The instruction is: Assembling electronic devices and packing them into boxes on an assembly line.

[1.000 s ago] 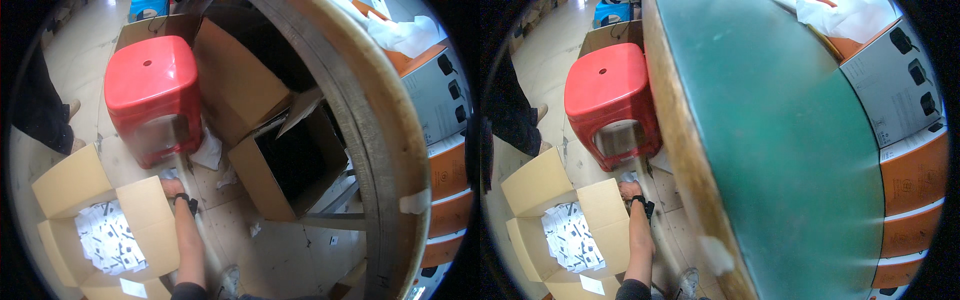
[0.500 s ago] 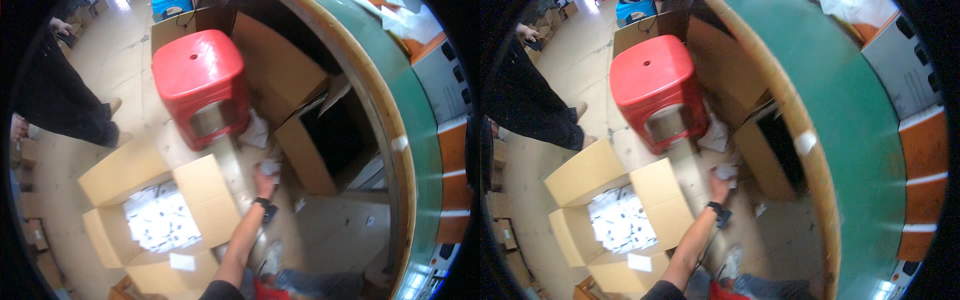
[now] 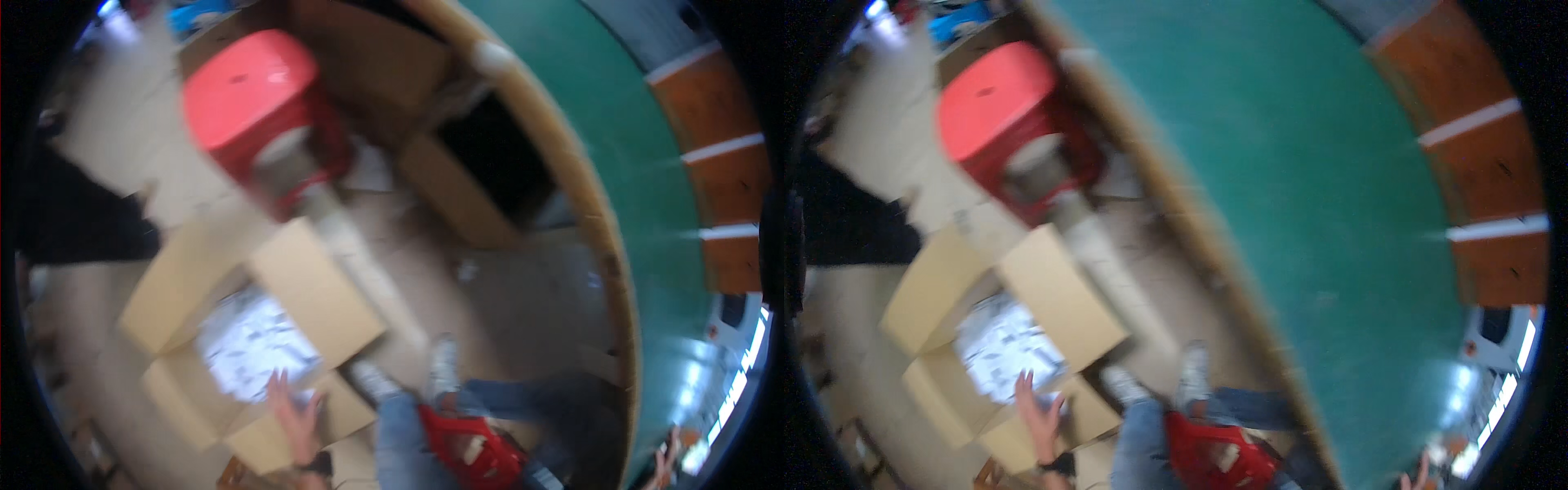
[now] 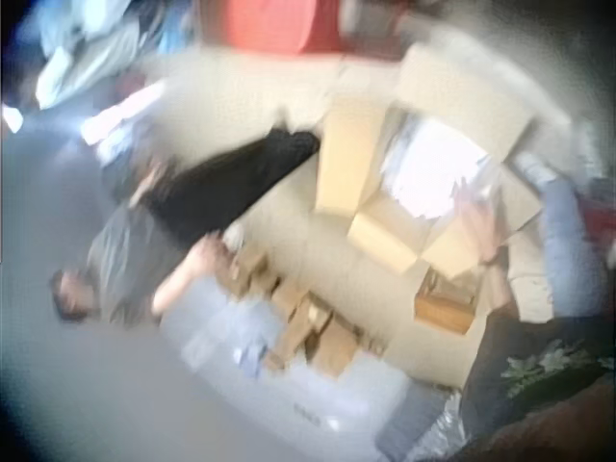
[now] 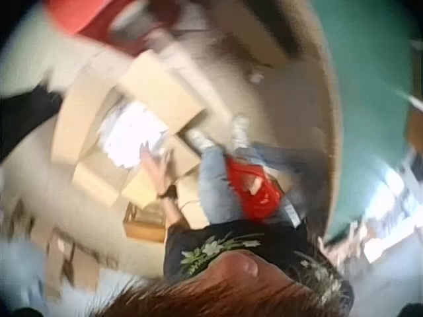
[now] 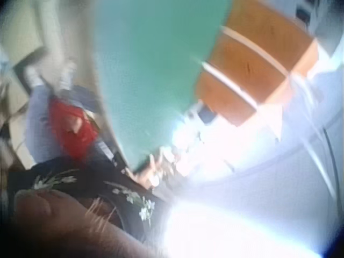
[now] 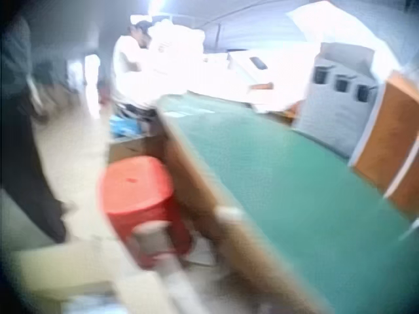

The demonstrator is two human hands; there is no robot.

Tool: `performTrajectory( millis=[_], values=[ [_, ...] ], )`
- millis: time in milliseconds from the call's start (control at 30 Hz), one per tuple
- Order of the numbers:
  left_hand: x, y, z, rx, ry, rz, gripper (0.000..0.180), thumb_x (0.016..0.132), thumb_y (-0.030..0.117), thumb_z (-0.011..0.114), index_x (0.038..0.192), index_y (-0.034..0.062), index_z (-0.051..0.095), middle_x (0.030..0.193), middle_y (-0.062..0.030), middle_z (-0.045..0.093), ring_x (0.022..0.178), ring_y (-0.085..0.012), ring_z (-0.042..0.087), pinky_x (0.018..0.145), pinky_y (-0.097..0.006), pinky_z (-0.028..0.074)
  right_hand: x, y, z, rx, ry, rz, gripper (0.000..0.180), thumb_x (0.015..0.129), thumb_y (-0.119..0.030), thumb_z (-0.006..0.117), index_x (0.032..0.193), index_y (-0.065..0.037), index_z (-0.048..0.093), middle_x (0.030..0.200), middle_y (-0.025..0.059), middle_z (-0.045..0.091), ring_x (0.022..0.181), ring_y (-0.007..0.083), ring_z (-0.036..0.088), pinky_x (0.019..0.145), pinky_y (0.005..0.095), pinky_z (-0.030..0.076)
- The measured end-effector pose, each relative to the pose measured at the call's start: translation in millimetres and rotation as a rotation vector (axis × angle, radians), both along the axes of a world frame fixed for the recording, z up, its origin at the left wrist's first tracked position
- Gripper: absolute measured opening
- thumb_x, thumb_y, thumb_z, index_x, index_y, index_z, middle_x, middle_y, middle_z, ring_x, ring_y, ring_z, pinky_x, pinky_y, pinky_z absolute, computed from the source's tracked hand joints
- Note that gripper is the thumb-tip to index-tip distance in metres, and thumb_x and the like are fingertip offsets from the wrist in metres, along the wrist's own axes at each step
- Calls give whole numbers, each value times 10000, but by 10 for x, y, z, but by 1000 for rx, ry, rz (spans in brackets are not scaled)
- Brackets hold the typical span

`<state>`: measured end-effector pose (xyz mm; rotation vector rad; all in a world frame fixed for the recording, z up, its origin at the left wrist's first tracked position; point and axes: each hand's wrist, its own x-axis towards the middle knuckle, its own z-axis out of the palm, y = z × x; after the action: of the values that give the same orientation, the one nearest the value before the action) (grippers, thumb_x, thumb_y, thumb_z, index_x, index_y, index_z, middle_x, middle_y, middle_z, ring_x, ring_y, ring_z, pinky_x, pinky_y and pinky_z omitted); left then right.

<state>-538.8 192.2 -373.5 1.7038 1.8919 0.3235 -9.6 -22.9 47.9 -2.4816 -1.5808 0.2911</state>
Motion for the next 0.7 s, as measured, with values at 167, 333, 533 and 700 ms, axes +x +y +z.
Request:
performTrajectory(
  millis=[167, 333, 533, 700],
  values=[
    [-331, -427, -535, -110, 216, -142, 919, 969, 662, 688, 1618, 38, 508, 1650, -244, 515, 1536, -452, 442, 1285, -577, 308, -359, -213, 290, -30, -232, -89, 1040, 760, -483, 892, 1612, -60, 472, 1725, 362, 274, 1611, 564, 265, 1292, 681, 253],
    [110, -59, -516, -91, 42, 88, 405, 1120, 282, 592, 1270, -75, 712, 1245, -279, 730, 1175, -386, 695, 1090, -476, 521, -228, -60, -210, 19, -316, -68, 1043, 756, -481, 892, 1614, -64, 470, 1725, 364, 271, 1612, 564, 262, 1293, 681, 249],
    [-194, 251, -782, 162, 253, 317, 698, 1046, 314, 705, 1615, -29, 490, 1617, -302, 524, 1533, -461, 448, 1265, -546, 359, -347, -113, -213, 32, -220, -17, 1047, 752, -478, 892, 1616, -68, 467, 1724, 367, 267, 1613, 564, 258, 1295, 680, 245],
    [369, 186, -730, -226, 49, 420, 946, 918, 607, 815, 1573, -26, 557, 1503, -316, 636, 1411, -453, 597, 1221, -513, 415, -426, -103, -181, 144, -108, 10, 1134, 697, -563, 896, 1619, -78, 449, 1713, 368, 264, 1613, 564, 240, 1297, 700, 201]
  ],
)
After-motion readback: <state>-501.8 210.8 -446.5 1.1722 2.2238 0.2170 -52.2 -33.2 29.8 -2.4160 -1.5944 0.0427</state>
